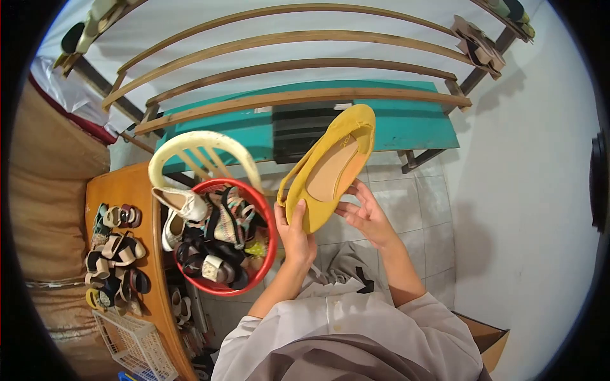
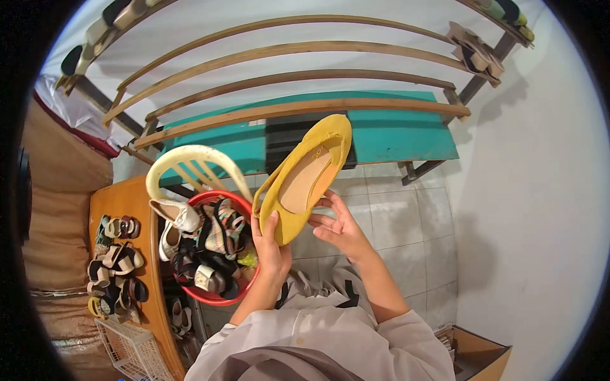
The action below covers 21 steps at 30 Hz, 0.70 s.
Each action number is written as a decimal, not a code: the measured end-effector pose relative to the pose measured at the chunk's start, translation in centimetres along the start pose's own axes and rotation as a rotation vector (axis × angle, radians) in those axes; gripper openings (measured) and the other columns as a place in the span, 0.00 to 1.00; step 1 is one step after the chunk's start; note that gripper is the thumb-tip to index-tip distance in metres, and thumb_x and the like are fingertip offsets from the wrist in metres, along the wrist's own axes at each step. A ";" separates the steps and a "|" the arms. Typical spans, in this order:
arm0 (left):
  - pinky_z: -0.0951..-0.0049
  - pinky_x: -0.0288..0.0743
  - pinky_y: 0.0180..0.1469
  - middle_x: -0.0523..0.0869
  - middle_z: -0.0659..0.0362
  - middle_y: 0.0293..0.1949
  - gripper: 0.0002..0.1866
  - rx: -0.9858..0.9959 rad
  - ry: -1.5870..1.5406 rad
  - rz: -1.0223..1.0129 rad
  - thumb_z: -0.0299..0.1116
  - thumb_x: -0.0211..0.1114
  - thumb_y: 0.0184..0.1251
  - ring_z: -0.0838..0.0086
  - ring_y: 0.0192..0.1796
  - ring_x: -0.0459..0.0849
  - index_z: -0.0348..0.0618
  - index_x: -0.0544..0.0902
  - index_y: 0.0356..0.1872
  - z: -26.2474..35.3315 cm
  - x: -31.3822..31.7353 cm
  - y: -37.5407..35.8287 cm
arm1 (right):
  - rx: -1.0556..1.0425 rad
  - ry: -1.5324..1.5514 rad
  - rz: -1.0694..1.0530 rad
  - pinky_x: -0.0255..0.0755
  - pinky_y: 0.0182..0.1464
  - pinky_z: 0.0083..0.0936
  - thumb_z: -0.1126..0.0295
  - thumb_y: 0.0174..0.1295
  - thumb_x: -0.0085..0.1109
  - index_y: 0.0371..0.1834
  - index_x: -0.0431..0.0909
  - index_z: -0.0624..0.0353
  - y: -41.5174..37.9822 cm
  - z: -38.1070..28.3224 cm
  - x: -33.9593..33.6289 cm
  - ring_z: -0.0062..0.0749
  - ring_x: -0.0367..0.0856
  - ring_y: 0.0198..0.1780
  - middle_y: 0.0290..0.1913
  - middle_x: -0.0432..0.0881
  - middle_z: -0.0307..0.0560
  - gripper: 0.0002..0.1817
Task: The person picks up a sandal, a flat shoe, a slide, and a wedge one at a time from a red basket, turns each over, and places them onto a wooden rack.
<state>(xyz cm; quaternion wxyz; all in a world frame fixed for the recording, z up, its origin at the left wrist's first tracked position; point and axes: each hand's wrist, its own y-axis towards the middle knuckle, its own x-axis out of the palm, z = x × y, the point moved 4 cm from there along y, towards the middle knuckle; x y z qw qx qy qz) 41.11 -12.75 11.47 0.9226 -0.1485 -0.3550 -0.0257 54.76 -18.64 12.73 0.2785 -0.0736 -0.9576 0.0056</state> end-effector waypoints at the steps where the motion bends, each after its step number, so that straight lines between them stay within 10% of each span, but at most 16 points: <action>1: 0.70 0.72 0.51 0.74 0.57 0.50 0.21 -0.003 0.002 0.005 0.27 0.58 0.61 0.71 0.52 0.75 0.42 0.64 0.55 -1.5 1.2 -0.3 | 0.001 0.001 0.059 0.64 0.58 0.33 0.71 0.52 0.64 0.67 0.43 0.56 -0.2 -0.7 -1.2 0.38 0.65 0.61 0.57 0.59 0.47 0.44; 11: 0.73 0.68 0.52 0.72 0.60 0.48 0.18 -0.105 0.089 -0.168 0.28 0.60 0.60 0.76 0.51 0.72 0.46 0.64 0.49 -12.7 11.1 -3.1 | 0.109 -0.112 0.371 0.63 0.54 0.23 0.67 0.55 0.61 0.55 0.65 0.62 -2.5 -6.0 -12.6 0.27 0.69 0.54 0.51 0.72 0.42 0.25; 21: 0.75 0.73 0.43 0.75 0.54 0.40 0.29 -0.097 0.679 -0.640 0.29 0.67 0.53 0.75 0.41 0.78 0.39 0.63 0.55 -12.8 17.0 2.5 | 0.154 -0.132 0.316 0.66 0.53 0.24 0.69 0.51 0.60 0.58 0.63 0.62 0.6 -12.5 -18.1 0.29 0.72 0.53 0.50 0.73 0.44 0.29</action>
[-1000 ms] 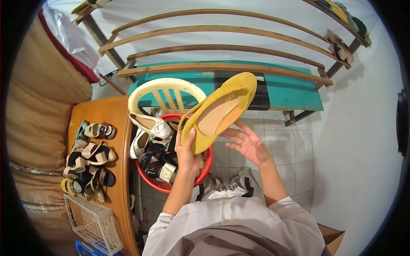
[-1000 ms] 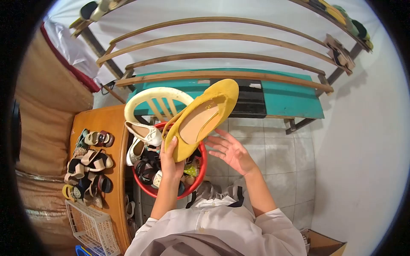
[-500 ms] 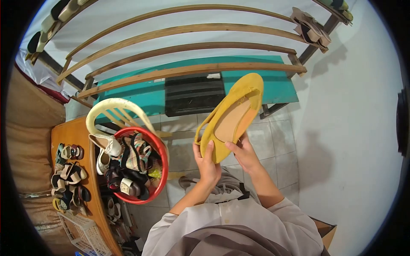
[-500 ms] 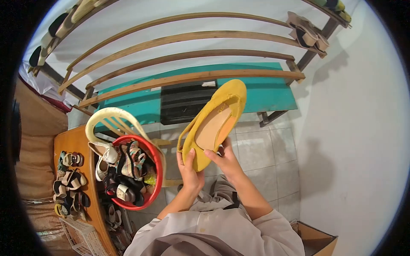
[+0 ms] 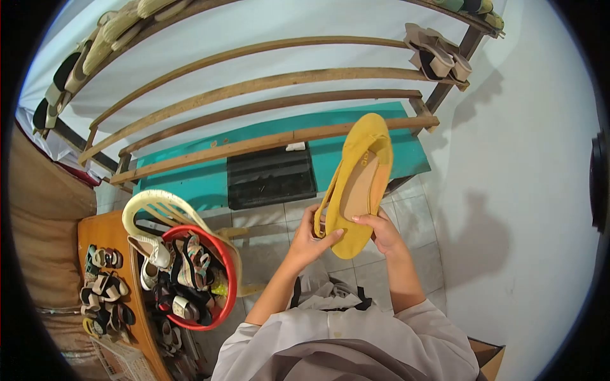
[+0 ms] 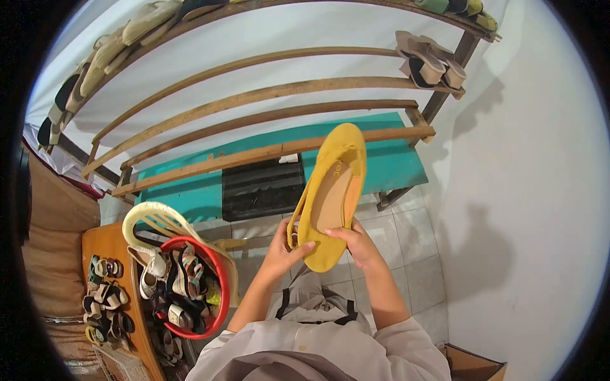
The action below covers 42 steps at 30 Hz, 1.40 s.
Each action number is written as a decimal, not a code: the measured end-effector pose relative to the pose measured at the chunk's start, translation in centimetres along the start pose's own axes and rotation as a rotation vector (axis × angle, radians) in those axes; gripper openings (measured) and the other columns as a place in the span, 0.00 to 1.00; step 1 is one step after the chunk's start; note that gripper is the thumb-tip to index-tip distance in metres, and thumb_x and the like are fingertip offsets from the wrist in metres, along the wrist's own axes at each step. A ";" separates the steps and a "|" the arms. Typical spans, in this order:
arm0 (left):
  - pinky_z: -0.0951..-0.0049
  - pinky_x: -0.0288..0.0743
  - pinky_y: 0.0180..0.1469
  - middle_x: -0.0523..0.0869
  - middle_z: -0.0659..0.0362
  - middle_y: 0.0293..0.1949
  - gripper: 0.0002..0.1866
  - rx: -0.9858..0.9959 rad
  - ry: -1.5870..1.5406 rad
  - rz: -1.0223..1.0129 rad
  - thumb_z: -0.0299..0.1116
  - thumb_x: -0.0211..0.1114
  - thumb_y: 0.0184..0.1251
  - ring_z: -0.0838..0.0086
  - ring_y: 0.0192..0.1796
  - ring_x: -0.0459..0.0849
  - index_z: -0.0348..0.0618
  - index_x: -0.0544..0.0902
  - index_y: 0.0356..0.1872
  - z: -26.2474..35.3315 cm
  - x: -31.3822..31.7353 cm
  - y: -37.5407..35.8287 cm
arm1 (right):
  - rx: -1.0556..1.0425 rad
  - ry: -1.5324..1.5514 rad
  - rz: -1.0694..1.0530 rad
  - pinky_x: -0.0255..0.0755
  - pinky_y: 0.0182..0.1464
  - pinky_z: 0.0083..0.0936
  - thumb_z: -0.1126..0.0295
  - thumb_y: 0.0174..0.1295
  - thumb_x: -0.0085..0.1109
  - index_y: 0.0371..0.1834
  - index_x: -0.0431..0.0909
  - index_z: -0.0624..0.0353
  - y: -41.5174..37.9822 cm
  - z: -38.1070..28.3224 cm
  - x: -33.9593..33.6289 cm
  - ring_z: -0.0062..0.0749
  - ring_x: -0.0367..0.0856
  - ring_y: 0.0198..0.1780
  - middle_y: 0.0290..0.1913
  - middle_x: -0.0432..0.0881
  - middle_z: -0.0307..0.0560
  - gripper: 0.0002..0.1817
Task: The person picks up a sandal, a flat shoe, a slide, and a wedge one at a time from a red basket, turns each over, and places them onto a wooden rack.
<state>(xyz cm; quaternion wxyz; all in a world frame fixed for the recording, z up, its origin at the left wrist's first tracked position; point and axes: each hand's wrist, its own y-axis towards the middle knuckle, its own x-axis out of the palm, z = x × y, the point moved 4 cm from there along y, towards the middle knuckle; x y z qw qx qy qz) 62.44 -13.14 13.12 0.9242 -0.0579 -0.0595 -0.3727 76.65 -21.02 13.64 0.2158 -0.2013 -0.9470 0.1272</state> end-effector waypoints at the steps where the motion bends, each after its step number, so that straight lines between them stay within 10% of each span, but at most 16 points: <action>1: 0.75 0.73 0.42 0.76 0.54 0.39 0.30 0.004 0.075 -0.052 0.30 0.68 0.53 0.74 0.41 0.78 0.38 0.63 0.56 0.4 0.3 1.1 | -0.006 -0.041 0.003 0.66 0.52 0.24 0.69 0.51 0.60 0.58 0.63 0.62 0.7 -0.5 -0.4 0.29 0.72 0.53 0.50 0.74 0.45 0.29; 18: 0.76 0.71 0.45 0.81 0.57 0.41 0.18 0.120 0.026 -0.274 0.35 0.61 0.62 0.78 0.43 0.77 0.34 0.74 0.48 6.3 4.1 21.9 | -0.369 -0.106 0.003 0.57 0.62 0.26 0.71 0.57 0.58 0.66 0.52 0.65 10.6 -12.5 -3.3 0.28 0.62 0.62 0.60 0.64 0.45 0.35; 27: 0.73 0.70 0.50 0.78 0.54 0.46 0.23 0.417 0.718 -0.230 0.35 0.60 0.63 0.76 0.49 0.75 0.31 0.67 0.55 11.3 9.1 28.9 | -0.373 0.000 0.142 0.62 0.56 0.23 0.68 0.59 0.57 0.61 0.61 0.65 15.6 -18.2 -9.2 0.24 0.68 0.55 0.54 0.71 0.42 0.27; 33: 0.71 0.69 0.54 0.74 0.47 0.50 0.32 0.339 0.174 -0.206 0.34 0.62 0.61 0.70 0.54 0.73 0.28 0.56 0.60 10.6 12.9 35.1 | -0.333 -0.115 0.137 0.69 0.44 0.18 0.64 0.61 0.55 0.55 0.67 0.66 19.8 -23.0 -14.3 0.20 0.74 0.44 0.44 0.76 0.40 0.23; 42: 0.83 0.61 0.14 0.76 0.58 0.25 0.26 0.137 0.116 -0.075 0.39 0.58 0.64 0.82 0.14 0.70 0.30 0.60 0.53 10.4 16.5 39.5 | -0.537 -0.349 0.136 0.73 0.35 0.21 0.61 0.61 0.56 0.56 0.63 0.69 23.0 -26.5 -17.6 0.23 0.77 0.40 0.42 0.77 0.47 0.27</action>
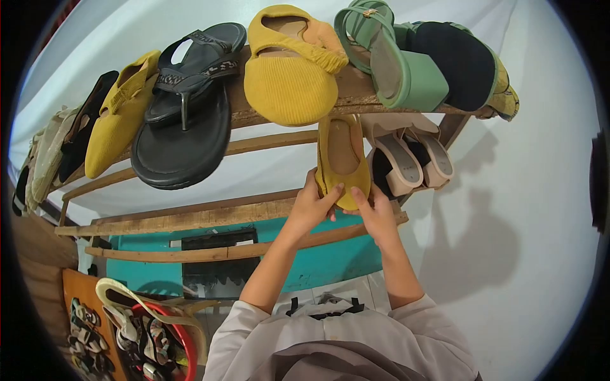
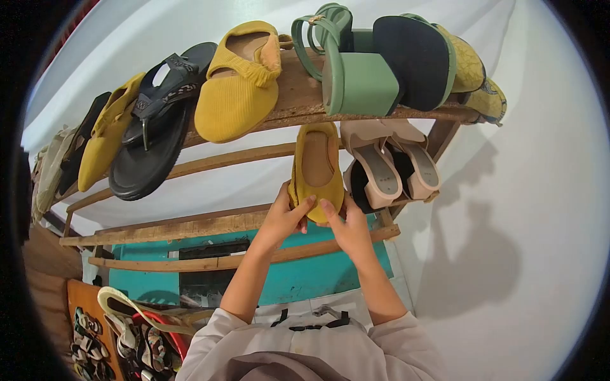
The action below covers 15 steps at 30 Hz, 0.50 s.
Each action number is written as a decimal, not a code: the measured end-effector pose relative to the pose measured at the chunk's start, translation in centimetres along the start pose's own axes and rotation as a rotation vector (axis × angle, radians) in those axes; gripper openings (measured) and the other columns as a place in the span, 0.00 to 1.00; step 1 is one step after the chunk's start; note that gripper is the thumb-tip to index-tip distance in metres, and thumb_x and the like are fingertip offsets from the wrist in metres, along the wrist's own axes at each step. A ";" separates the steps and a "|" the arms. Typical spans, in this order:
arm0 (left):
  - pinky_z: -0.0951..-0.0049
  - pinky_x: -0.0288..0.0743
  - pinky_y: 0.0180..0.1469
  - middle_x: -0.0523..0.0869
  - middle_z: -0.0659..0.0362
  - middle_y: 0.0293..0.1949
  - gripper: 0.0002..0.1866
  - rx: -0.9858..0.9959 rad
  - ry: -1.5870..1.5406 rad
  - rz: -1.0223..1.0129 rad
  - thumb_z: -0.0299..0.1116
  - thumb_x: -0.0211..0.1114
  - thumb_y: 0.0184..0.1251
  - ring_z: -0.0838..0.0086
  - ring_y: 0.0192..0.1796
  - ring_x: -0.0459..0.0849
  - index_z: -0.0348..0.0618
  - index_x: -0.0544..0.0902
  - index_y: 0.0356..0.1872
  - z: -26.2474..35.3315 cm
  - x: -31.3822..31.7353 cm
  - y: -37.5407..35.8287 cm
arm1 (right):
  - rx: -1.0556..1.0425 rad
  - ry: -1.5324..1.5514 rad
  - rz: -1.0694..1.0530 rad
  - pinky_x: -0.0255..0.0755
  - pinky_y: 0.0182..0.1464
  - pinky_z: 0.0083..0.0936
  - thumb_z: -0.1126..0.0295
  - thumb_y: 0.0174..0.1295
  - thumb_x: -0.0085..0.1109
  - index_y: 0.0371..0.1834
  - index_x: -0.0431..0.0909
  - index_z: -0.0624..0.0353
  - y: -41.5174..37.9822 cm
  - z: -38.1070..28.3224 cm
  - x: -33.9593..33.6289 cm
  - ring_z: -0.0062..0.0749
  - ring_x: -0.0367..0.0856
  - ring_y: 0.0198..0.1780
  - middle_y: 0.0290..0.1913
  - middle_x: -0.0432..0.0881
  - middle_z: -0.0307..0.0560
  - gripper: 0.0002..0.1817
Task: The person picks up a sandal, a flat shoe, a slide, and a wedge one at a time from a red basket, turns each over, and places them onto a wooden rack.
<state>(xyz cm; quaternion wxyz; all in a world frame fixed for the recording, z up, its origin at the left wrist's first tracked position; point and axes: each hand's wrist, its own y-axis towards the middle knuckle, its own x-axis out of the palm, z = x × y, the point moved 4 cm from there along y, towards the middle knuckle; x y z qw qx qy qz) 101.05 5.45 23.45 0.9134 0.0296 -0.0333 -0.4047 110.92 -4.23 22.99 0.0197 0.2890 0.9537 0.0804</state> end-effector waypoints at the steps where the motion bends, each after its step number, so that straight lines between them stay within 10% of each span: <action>1: 0.83 0.62 0.13 0.76 0.57 0.25 0.25 -0.035 -0.016 0.014 0.39 0.57 0.64 0.81 0.14 0.71 0.30 0.60 0.53 -0.1 0.1 0.1 | -0.088 -0.026 -0.008 0.73 0.34 0.20 0.61 0.60 0.57 0.58 0.61 0.69 0.0 0.1 0.2 0.24 0.77 0.39 0.43 0.77 0.48 0.29; 5: 0.81 0.62 0.11 0.75 0.57 0.23 0.24 -0.090 0.019 0.072 0.42 0.54 0.66 0.79 0.12 0.70 0.31 0.61 0.50 0.1 0.5 0.0 | -0.395 -0.416 -0.030 0.71 0.29 0.17 0.62 0.55 0.62 0.63 0.52 0.67 -0.5 -1.2 0.3 0.25 0.78 0.34 0.45 0.76 0.51 0.38; 15: 0.77 0.70 0.13 0.80 0.50 0.25 0.26 -0.048 0.125 0.157 0.42 0.55 0.64 0.73 0.15 0.78 0.27 0.61 0.49 1.1 2.1 -0.6 | -0.148 -0.468 0.027 0.70 0.22 0.22 0.65 0.55 0.61 0.66 0.46 0.71 -1.4 0.6 -0.9 0.29 0.76 0.20 0.40 0.78 0.55 0.42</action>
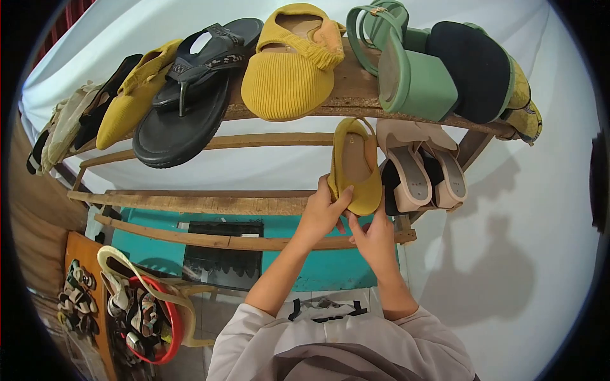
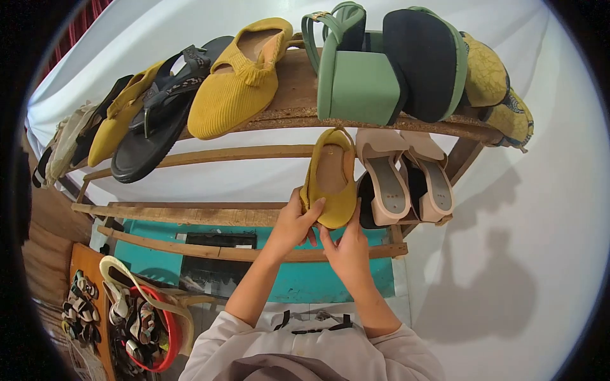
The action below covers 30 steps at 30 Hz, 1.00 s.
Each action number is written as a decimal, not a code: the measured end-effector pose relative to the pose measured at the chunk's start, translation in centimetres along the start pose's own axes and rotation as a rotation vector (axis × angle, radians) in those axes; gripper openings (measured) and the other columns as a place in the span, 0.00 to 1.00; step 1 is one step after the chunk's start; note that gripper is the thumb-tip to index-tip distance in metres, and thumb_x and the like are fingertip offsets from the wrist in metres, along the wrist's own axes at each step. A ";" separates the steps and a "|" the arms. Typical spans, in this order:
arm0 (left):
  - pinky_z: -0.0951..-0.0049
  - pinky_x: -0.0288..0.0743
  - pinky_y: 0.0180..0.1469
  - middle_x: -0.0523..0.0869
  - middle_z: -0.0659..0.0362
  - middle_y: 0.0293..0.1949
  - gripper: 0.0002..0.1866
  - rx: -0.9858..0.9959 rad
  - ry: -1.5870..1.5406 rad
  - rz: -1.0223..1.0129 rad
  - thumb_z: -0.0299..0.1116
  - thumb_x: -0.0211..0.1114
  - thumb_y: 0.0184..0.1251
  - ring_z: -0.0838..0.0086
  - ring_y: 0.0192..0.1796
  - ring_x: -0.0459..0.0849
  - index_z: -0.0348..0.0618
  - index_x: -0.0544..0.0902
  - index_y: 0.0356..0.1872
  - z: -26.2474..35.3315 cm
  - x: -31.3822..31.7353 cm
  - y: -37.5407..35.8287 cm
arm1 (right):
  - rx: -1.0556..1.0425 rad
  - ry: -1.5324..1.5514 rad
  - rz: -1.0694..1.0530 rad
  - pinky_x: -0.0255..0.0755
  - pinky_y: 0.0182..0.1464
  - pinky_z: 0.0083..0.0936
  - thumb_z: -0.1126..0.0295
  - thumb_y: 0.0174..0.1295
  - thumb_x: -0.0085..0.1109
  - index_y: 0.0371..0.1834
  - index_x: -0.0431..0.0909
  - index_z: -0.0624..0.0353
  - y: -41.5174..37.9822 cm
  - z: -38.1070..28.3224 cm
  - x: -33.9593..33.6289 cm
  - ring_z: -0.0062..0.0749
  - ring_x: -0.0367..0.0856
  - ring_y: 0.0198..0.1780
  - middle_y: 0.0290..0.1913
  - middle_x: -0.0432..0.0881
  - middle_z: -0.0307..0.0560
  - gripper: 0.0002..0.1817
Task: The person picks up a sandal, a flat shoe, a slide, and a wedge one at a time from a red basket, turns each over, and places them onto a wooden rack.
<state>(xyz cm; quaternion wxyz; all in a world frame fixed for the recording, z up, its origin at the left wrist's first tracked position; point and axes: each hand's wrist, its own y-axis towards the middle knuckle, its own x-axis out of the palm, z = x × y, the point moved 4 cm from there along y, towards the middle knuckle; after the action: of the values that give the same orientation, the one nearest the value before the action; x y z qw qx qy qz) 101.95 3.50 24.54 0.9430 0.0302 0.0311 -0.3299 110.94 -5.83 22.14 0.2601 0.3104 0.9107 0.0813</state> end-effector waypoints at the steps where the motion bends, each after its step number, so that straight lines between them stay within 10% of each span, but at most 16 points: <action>1: 0.77 0.70 0.13 0.80 0.49 0.26 0.27 -0.016 0.004 0.007 0.43 0.55 0.64 0.72 0.15 0.78 0.27 0.61 0.50 -0.1 0.0 -0.1 | -0.014 -0.008 0.005 0.70 0.22 0.22 0.65 0.55 0.61 0.66 0.45 0.72 -0.1 0.4 -0.1 0.30 0.76 0.19 0.40 0.78 0.56 0.43; 9: 0.76 0.71 0.17 0.81 0.52 0.30 0.23 0.208 0.100 0.312 0.36 0.61 0.62 0.73 0.20 0.81 0.33 0.65 0.51 1.4 -0.1 -2.7 | -0.269 -0.081 0.230 0.72 0.22 0.19 0.73 0.50 0.64 0.62 0.60 0.62 -1.5 -3.2 -1.8 0.28 0.78 0.25 0.41 0.77 0.51 0.34; 15: 0.77 0.69 0.18 0.79 0.60 0.26 0.10 0.479 0.599 0.593 0.30 0.67 0.54 0.76 0.16 0.76 0.43 0.77 0.36 -0.7 -3.5 -8.3 | -0.543 -0.073 0.163 0.72 0.25 0.20 0.77 0.46 0.66 0.34 0.76 0.57 -2.3 -3.4 -0.6 0.27 0.79 0.27 0.33 0.78 0.43 0.12; 30: 0.81 0.62 0.18 0.72 0.63 0.12 0.05 -0.031 0.489 0.969 0.28 0.67 0.52 0.82 0.13 0.69 0.45 0.80 0.30 -9.0 -14.6 -34.6 | -0.684 0.115 -0.636 0.71 0.26 0.20 0.75 0.46 0.64 0.27 0.76 0.54 -15.7 -8.6 16.1 0.24 0.79 0.22 0.23 0.78 0.36 0.07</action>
<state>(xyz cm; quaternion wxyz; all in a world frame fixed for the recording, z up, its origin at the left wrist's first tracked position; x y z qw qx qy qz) 68.61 -13.74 15.44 0.9527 0.1033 0.2370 0.1600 87.41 -8.33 17.77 0.3084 -0.0925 0.8946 0.3099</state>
